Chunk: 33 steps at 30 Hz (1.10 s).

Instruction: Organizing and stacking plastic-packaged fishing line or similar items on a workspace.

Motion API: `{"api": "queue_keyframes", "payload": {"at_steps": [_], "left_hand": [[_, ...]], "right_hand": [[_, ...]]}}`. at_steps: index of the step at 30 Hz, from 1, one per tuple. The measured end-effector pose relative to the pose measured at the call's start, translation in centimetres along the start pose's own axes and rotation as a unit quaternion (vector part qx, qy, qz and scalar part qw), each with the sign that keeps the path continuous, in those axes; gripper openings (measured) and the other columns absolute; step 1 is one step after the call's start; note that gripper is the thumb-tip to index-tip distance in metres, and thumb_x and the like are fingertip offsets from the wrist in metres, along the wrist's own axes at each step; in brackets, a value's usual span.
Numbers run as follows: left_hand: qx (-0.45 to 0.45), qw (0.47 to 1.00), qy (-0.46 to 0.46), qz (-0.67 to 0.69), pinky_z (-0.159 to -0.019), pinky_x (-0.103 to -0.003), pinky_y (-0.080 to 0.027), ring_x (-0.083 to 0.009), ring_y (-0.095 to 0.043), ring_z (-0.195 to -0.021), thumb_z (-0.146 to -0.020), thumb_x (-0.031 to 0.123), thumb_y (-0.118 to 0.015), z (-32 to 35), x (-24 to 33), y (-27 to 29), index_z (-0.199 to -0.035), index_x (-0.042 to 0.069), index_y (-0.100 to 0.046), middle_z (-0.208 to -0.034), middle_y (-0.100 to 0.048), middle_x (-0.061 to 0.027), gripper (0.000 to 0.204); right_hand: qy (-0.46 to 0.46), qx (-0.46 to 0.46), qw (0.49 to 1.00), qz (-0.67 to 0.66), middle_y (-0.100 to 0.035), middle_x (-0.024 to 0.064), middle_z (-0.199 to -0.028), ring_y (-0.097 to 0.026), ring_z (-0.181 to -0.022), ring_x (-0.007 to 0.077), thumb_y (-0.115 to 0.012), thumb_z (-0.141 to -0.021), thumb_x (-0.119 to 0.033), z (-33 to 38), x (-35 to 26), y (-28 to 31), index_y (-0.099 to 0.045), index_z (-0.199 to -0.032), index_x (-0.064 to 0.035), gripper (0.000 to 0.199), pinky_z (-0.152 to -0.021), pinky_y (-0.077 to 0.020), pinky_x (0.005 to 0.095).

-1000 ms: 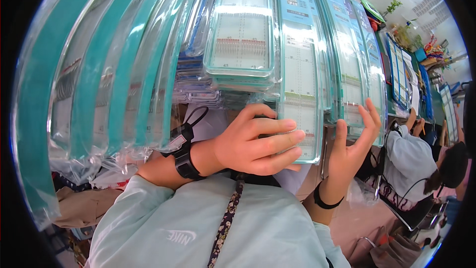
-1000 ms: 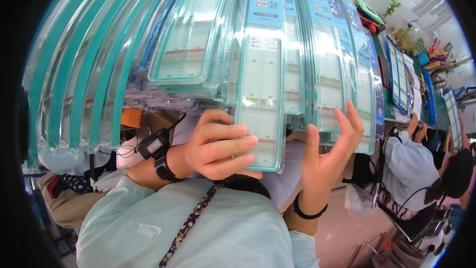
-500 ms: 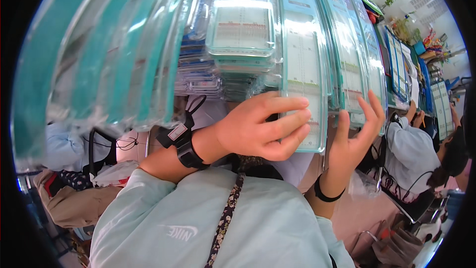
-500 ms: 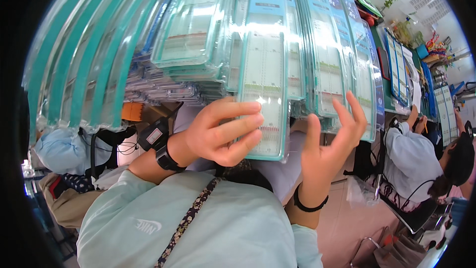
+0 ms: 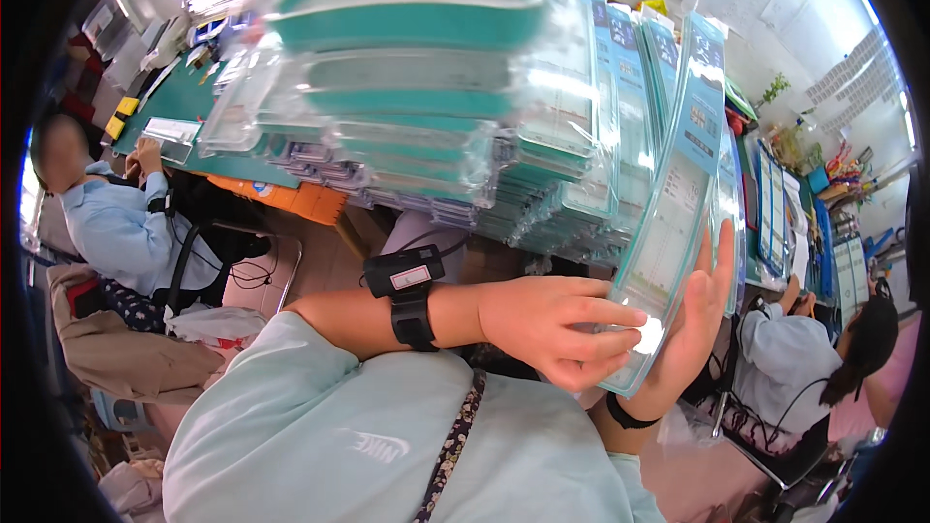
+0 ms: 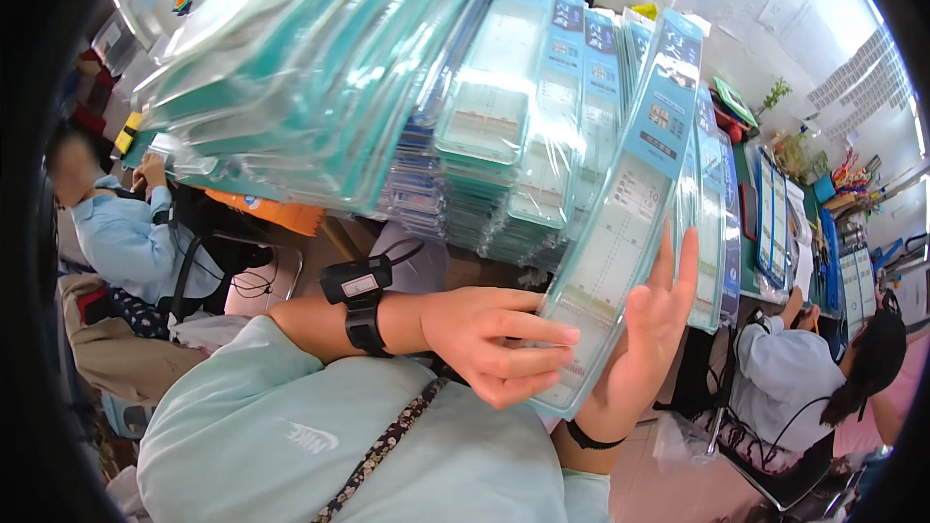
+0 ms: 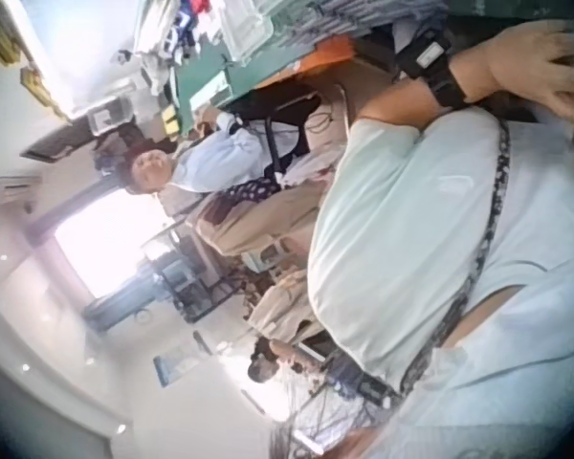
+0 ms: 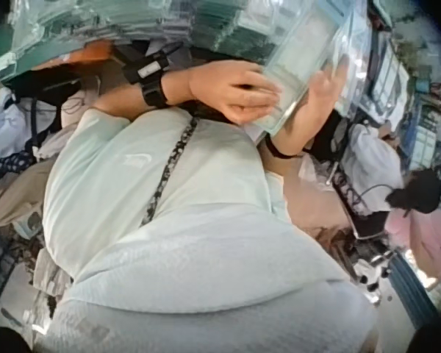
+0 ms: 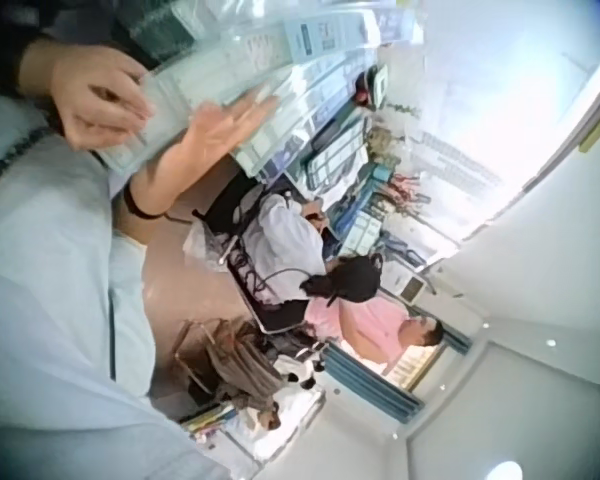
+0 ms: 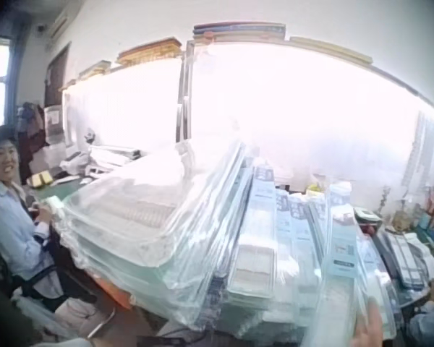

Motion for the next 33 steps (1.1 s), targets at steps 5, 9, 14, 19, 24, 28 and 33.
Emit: {"api": "queue_keyframes", "payload": {"at_steps": [5, 9, 14, 19, 24, 28, 33], "left_hand": [[0.016, 0.999, 0.027, 0.020, -0.073, -0.040, -0.056, -0.0333, -0.053, -0.109, -0.079, 0.006, -0.062, -0.6, 0.4, 0.7, -0.106, 0.006, -0.051, -0.113, -0.049, -0.0163, 0.029], [0.012, 0.999, 0.035, 0.008, -0.079, -0.044, -0.055, -0.0319, -0.052, -0.110, -0.078, 0.006, -0.063, -0.7, 0.9, 1.5, -0.106, 0.008, -0.052, -0.114, -0.049, -0.0153, 0.030], [0.029, 0.993, 0.039, -0.106, -0.085, -0.051, -0.050, -0.0275, -0.053, -0.112, -0.079, 0.015, -0.065, -0.8, 1.9, 6.2, -0.104, 0.011, -0.055, -0.114, -0.054, -0.0088, 0.028], [0.268, 0.911, -0.018, -0.312, -0.095, -0.058, -0.045, -0.0300, -0.047, -0.109, -0.071, 0.006, -0.075, 1.6, 3.2, 12.8, -0.103, 0.015, -0.052, -0.112, -0.041, -0.0055, 0.040], [0.230, 0.827, 0.013, -0.512, -0.100, -0.062, -0.035, -0.0369, -0.037, -0.123, -0.082, 0.019, -0.065, 2.9, 4.1, 20.6, -0.120, 0.011, -0.040, -0.126, -0.034, -0.0171, 0.046], [0.138, 0.797, 0.159, -0.566, -0.103, -0.055, -0.032, -0.0361, -0.037, -0.124, -0.089, 0.031, -0.056, 2.3, 1.7, 24.0, -0.125, 0.001, -0.033, -0.132, -0.033, -0.0193, 0.053], [0.159, 0.817, 0.286, -0.476, -0.099, -0.043, -0.035, -0.0323, -0.048, -0.114, -0.091, 0.046, -0.050, 2.2, -0.3, 25.4, -0.114, -0.001, -0.047, -0.119, -0.051, -0.0198, 0.053]], "right_hand": [[-0.052, -0.024, 0.998, 0.015, -0.041, 0.0148, -0.137, -0.049, -0.116, 0.0207, -0.048, -0.091, -0.025, 0.8, 0.2, 0.3, -0.027, -0.142, 0.0008, 0.061, -0.095, -0.0417, 0.0335], [-0.062, -0.016, 0.993, -0.101, -0.050, 0.0171, -0.130, -0.054, -0.111, 0.0223, -0.054, -0.084, -0.008, 0.9, -0.4, -0.9, -0.016, -0.145, 0.0008, 0.072, -0.095, -0.0428, 0.0332], [-0.014, -0.027, 0.997, -0.072, -0.041, 0.0168, -0.136, -0.055, -0.109, 0.0232, -0.048, -0.088, -0.014, 0.1, -1.3, -1.1, -0.025, -0.143, -0.0010, 0.061, -0.091, -0.0461, 0.0335], [0.005, -0.020, 0.996, -0.087, -0.043, 0.0186, -0.135, -0.054, -0.112, 0.0251, -0.047, -0.087, -0.008, -0.9, -1.8, -0.2, -0.023, -0.143, -0.0003, 0.061, -0.092, -0.0470, 0.0360], [0.010, -0.030, 0.994, -0.105, -0.041, 0.0193, -0.137, -0.053, -0.115, 0.0275, -0.045, -0.087, -0.005, -1.3, -1.7, -0.5, -0.023, -0.143, 0.0002, 0.061, -0.095, -0.0459, 0.0386], [0.007, -0.038, 0.989, -0.143, -0.038, 0.0203, -0.140, -0.047, -0.122, 0.0304, -0.043, -0.088, -0.005, -1.7, -1.3, -1.2, -0.022, -0.144, 0.0006, 0.060, -0.102, -0.0393, 0.0426], [0.010, -0.030, 0.985, -0.170, -0.036, 0.0215, -0.141, -0.046, -0.124, 0.0298, -0.043, -0.087, -0.008, -1.8, -1.9, -1.9, -0.022, -0.143, 0.0023, 0.061, -0.101, -0.0411, 0.0389]]}}
Point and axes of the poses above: each hand's wrist, its own z-axis away from the middle knuckle, its own y-axis out of the back of the hand, x = y × z, the point moved 5 cm from there along -z, towards the middle knuckle
